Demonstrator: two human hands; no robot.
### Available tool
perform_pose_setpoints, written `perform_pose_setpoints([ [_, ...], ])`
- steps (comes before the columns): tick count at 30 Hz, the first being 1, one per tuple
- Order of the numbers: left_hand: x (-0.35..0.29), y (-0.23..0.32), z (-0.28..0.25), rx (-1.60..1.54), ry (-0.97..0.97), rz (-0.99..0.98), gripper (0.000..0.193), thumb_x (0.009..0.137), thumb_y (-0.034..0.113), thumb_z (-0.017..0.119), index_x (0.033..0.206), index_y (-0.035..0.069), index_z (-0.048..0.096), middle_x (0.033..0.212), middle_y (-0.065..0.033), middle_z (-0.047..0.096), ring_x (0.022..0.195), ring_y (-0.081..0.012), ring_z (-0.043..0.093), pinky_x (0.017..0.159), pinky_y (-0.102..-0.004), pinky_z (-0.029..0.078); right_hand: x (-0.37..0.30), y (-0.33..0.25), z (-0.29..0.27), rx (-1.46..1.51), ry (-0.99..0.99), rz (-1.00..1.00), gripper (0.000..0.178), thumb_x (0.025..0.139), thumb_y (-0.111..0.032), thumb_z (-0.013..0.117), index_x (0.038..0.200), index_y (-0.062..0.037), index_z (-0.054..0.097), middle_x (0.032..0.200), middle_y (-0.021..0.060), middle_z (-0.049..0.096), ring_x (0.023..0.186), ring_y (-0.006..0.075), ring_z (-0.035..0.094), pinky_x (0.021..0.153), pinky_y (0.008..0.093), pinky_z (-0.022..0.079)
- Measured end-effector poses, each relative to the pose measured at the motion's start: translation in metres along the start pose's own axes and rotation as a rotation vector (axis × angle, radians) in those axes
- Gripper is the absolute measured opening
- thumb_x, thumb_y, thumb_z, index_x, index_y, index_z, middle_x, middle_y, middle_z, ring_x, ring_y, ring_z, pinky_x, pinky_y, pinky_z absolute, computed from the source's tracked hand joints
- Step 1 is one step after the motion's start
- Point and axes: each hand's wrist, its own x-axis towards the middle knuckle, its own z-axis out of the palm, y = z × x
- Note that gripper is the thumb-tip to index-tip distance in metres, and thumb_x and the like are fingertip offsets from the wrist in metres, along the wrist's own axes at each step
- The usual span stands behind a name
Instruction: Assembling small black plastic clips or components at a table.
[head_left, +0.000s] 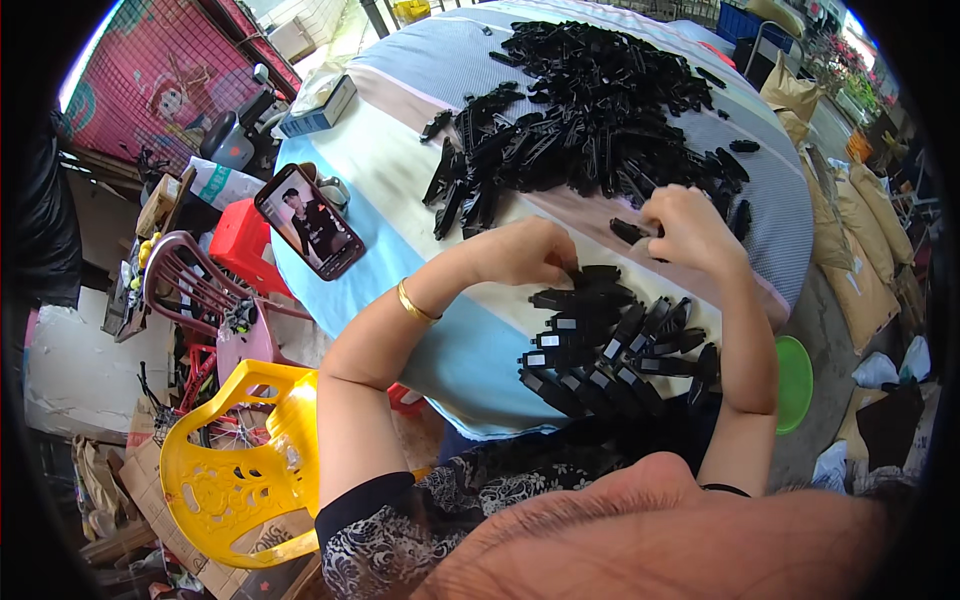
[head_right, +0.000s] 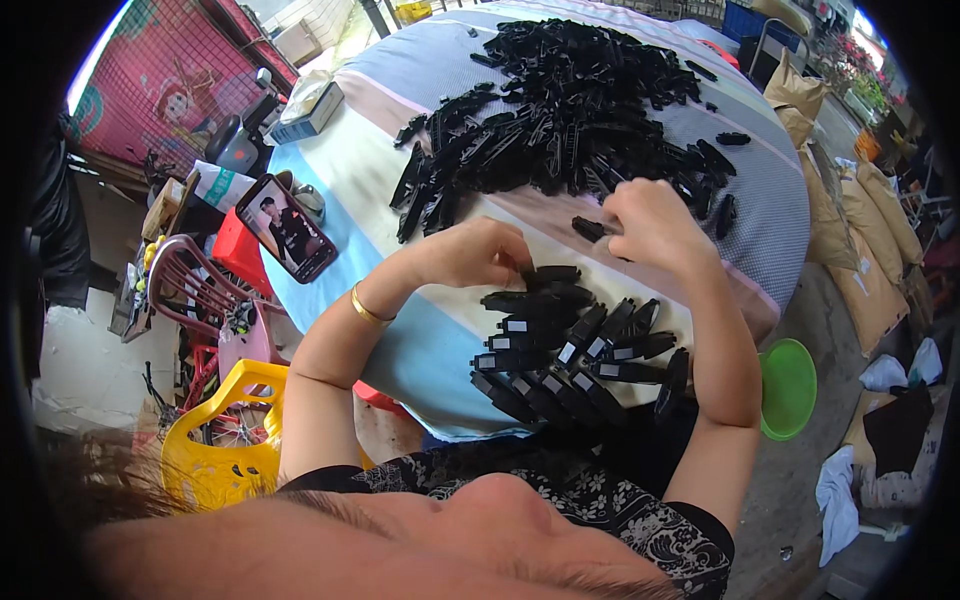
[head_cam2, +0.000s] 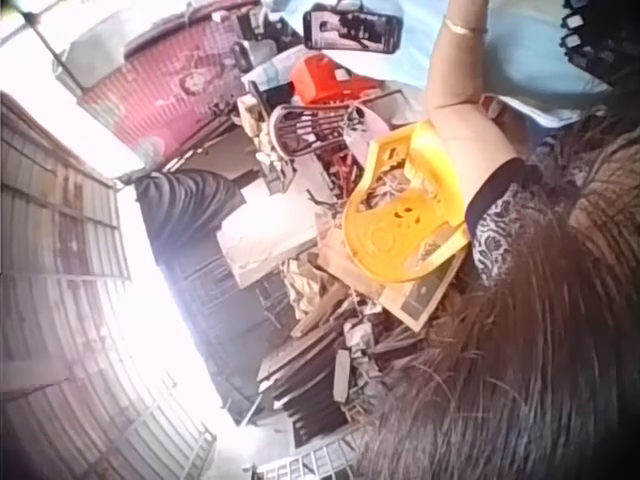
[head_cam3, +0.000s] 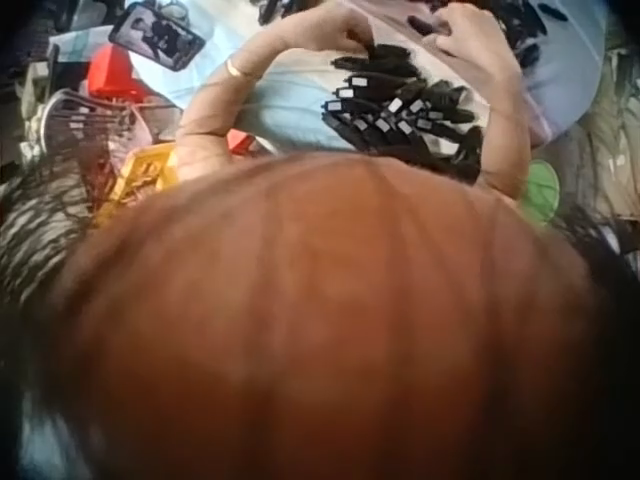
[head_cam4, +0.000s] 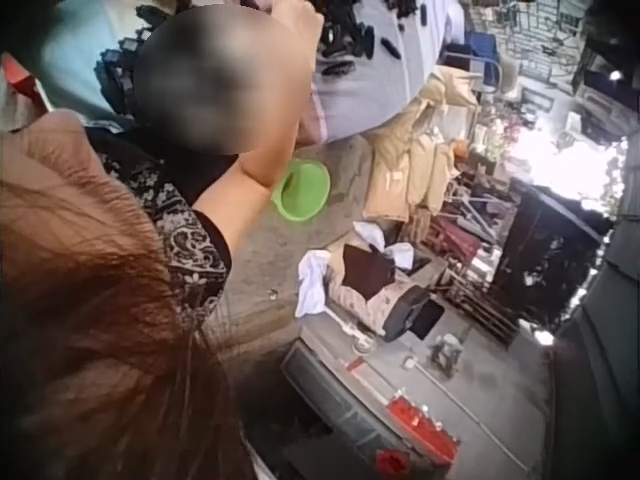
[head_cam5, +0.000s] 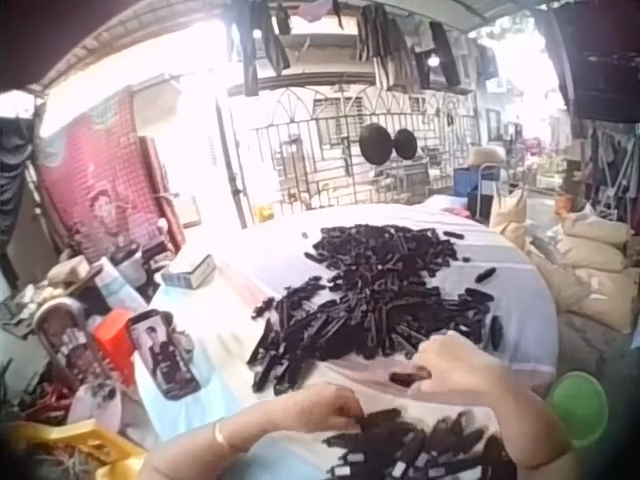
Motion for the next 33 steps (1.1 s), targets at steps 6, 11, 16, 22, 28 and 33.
perform_pose_setpoints([
  [6, 0.015, -0.007, 0.016, 0.074, 0.459, 0.163, 0.019, 0.069, 0.009, 0.070, 0.086, 0.003, 0.065, 0.082, -0.0106, 0.059, 0.077, -0.0272, 0.059, 0.069, -0.0347, 0.049, 0.027, -0.026, 0.033, 0.449, 0.175, -0.174, 0.013, 0.066, -0.010, 0.064, 0.076, -0.0012, 0.065, 0.074, 0.0153, 0.061, 0.076, 0.0337, 0.060, 0.070, 0.0409, 0.048],
  [11, 0.023, -0.033, 0.021, 0.156, 0.445, 0.188, 0.022, 0.069, 0.005, 0.067, 0.090, 0.002, 0.063, 0.084, -0.0114, 0.060, 0.080, -0.0298, 0.059, 0.073, -0.0364, 0.050, 0.039, 0.014, 0.034, 0.384, 0.501, -0.060, 0.014, 0.078, -0.011, 0.062, 0.089, -0.0031, 0.067, 0.085, 0.0132, 0.064, 0.080, 0.0301, 0.059, 0.072, 0.0368, 0.047],
  [16, 0.020, -0.020, 0.008, -0.179, 0.252, -0.162, 0.021, 0.075, 0.006, 0.066, 0.096, 0.001, 0.066, 0.086, -0.0098, 0.061, 0.078, -0.0195, 0.062, 0.073, -0.0297, 0.050, 0.046, 0.049, 0.046, 0.020, 0.561, 0.137, 0.018, 0.076, -0.007, 0.063, 0.093, -0.0022, 0.066, 0.097, 0.0078, 0.060, 0.092, 0.0278, 0.056, 0.080, 0.0373, 0.047],
  [22, 0.013, -0.014, 0.016, 0.144, 0.391, 0.122, 0.021, 0.069, 0.002, 0.066, 0.089, 0.002, 0.062, 0.092, -0.0124, 0.056, 0.084, -0.0297, 0.058, 0.077, -0.0352, 0.049, 0.046, 0.041, 0.036, -0.022, 0.461, 0.167, 0.021, 0.070, -0.009, 0.066, 0.090, -0.0052, 0.063, 0.090, 0.0069, 0.060, 0.091, 0.0262, 0.056, 0.078, 0.0380, 0.047],
  [28, 0.009, -0.009, 0.024, 0.419, 0.381, 0.343, 0.022, 0.070, 0.002, 0.060, 0.091, 0.003, 0.054, 0.089, -0.0118, 0.052, 0.088, -0.0313, 0.050, 0.079, -0.0375, 0.046, 0.043, 0.028, 0.031, -0.100, 0.509, 0.036, 0.018, 0.064, -0.003, 0.063, 0.081, -0.0079, 0.060, 0.083, 0.0062, 0.060, 0.085, 0.0246, 0.056, 0.073, 0.0376, 0.043],
  [33, -0.004, 0.003, 0.016, 0.358, 0.240, 0.312, 0.017, 0.071, 0.002, 0.063, 0.086, 0.005, 0.057, 0.090, -0.0113, 0.053, 0.091, -0.0309, 0.052, 0.080, -0.0380, 0.046, 0.024, -0.012, 0.026, -0.031, 0.329, -0.204, 0.012, 0.063, -0.003, 0.063, 0.075, -0.0063, 0.061, 0.080, 0.0093, 0.056, 0.080, 0.0273, 0.057, 0.068, 0.0388, 0.046],
])
